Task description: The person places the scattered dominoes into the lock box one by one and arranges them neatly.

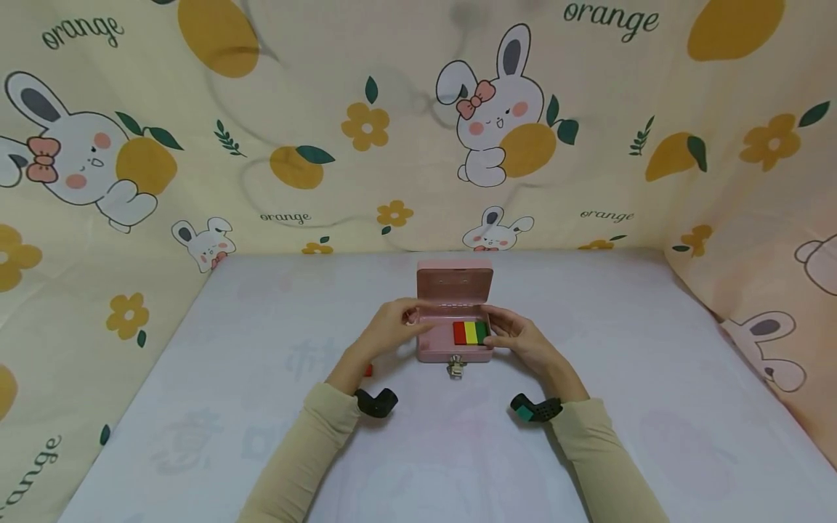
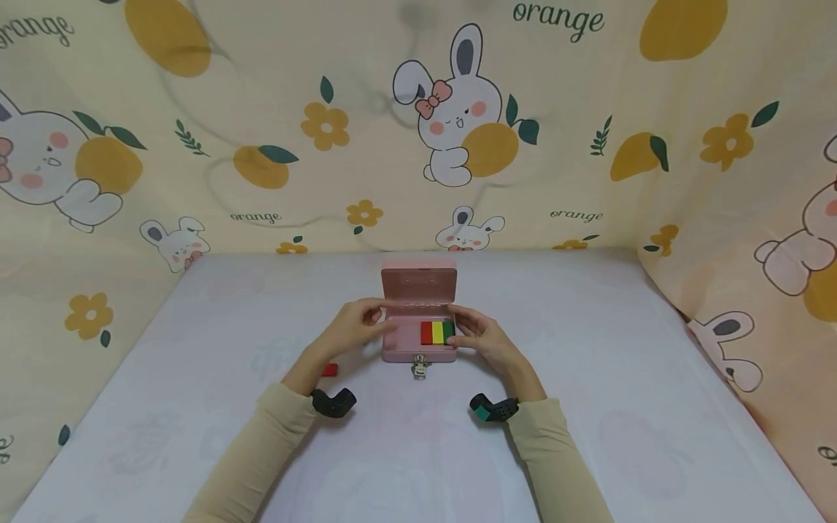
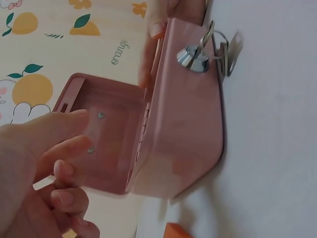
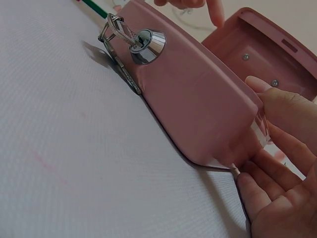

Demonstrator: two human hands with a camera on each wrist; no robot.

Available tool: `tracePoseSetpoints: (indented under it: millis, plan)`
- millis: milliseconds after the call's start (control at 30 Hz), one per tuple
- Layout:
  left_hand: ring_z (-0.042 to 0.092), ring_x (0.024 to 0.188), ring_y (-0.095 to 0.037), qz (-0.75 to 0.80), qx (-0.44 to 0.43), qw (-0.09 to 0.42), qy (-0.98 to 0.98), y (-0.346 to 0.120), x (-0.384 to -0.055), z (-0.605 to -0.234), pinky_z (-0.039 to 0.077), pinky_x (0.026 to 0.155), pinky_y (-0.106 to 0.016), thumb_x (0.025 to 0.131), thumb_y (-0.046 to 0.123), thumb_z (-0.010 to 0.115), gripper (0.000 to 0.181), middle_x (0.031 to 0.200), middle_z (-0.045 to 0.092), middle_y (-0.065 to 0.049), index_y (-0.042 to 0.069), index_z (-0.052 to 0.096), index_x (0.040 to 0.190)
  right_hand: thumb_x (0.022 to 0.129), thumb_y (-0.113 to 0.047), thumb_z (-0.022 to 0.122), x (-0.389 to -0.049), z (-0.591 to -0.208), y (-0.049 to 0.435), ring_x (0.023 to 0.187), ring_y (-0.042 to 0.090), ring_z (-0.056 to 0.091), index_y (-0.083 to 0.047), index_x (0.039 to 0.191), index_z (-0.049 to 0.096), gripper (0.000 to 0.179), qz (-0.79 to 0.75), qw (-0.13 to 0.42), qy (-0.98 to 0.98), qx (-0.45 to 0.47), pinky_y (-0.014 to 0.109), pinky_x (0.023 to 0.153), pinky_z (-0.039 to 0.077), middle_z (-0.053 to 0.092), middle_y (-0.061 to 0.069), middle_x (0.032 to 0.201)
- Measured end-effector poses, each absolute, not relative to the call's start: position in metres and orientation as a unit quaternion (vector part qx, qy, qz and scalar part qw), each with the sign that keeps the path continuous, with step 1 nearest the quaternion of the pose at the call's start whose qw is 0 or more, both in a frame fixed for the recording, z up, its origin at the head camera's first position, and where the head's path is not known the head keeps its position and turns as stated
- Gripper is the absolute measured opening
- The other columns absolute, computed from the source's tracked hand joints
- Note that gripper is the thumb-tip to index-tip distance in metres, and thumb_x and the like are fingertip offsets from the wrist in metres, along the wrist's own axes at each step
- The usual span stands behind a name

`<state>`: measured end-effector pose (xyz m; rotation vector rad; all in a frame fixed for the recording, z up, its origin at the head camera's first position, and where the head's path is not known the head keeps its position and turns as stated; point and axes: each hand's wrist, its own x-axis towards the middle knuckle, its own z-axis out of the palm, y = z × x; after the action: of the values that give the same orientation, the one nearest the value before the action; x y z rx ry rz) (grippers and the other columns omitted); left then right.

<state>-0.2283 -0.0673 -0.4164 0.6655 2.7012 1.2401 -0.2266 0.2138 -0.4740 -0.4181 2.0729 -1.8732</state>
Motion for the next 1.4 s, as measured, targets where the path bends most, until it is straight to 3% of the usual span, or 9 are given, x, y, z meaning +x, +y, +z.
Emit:
tracePoseSetpoints:
  millis: [233,600,933,1233,1400]
  plan:
    - [0.044,0.060,-0.012,0.416,0.208,0.075,0.882,-0.078,-0.231,-0.414,0.032,0.058,-0.021,0.089,0.021,0.069,0.040,0.072,0.042,0.000,0.007,0.063,0.125,0.088,-0.008,0.067,-0.227,-0.475,0.214,0.149,0.036,0.020,-0.002,0.149,0.031,0.071,-0.651,0.163,0.728,-0.140,0.009,0.104,0.035,0.025,0.020,0.158]
    - [0.040,0.069,-0.014,0.421,0.217,0.091,0.876,-0.094,-0.233,-0.415,0.031,0.061,-0.022,0.089,0.020,0.068,0.037,0.075,0.043,0.000,0.012,0.064,0.125,0.089,-0.010,0.067,-0.227,-0.476,0.214,0.150,0.035,0.020,-0.006,0.149,0.032,0.070,-0.653,0.166,0.725,-0.141,0.014,0.105,0.034,0.024,0.017,0.160]
    - [0.041,0.070,-0.013,0.426,0.215,0.111,0.872,-0.111,-0.239,-0.426,0.032,0.063,-0.021,0.088,0.019,0.070,0.040,0.075,0.043,0.001,0.003,0.063,0.124,0.089,-0.010,0.067,-0.227,-0.478,0.215,0.149,0.036,0.020,-0.006,0.149,0.033,0.069,-0.650,0.162,0.729,-0.140,0.011,0.102,0.036,0.025,0.018,0.159]
    - [0.041,0.071,-0.013,0.409,0.214,0.126,0.878,-0.122,-0.242,-0.434,0.034,0.064,-0.022,0.089,0.014,0.064,0.036,0.075,0.044,0.001,0.003,0.063,0.124,0.089,-0.010,0.067,-0.227,-0.477,0.215,0.149,0.035,0.021,-0.006,0.149,0.033,0.070,-0.650,0.164,0.729,-0.137,0.013,0.104,0.034,0.025,0.018,0.159]
    - [0.042,0.071,-0.013,0.408,0.202,0.143,0.879,-0.126,-0.244,-0.439,0.034,0.065,-0.022,0.088,0.016,0.068,0.039,0.075,0.043,0.001,0.004,0.062,0.124,0.088,-0.009,0.067,-0.227,-0.475,0.214,0.149,0.036,0.020,-0.004,0.149,0.031,0.071,-0.652,0.166,0.727,-0.136,0.013,0.104,0.035,0.025,0.018,0.159]
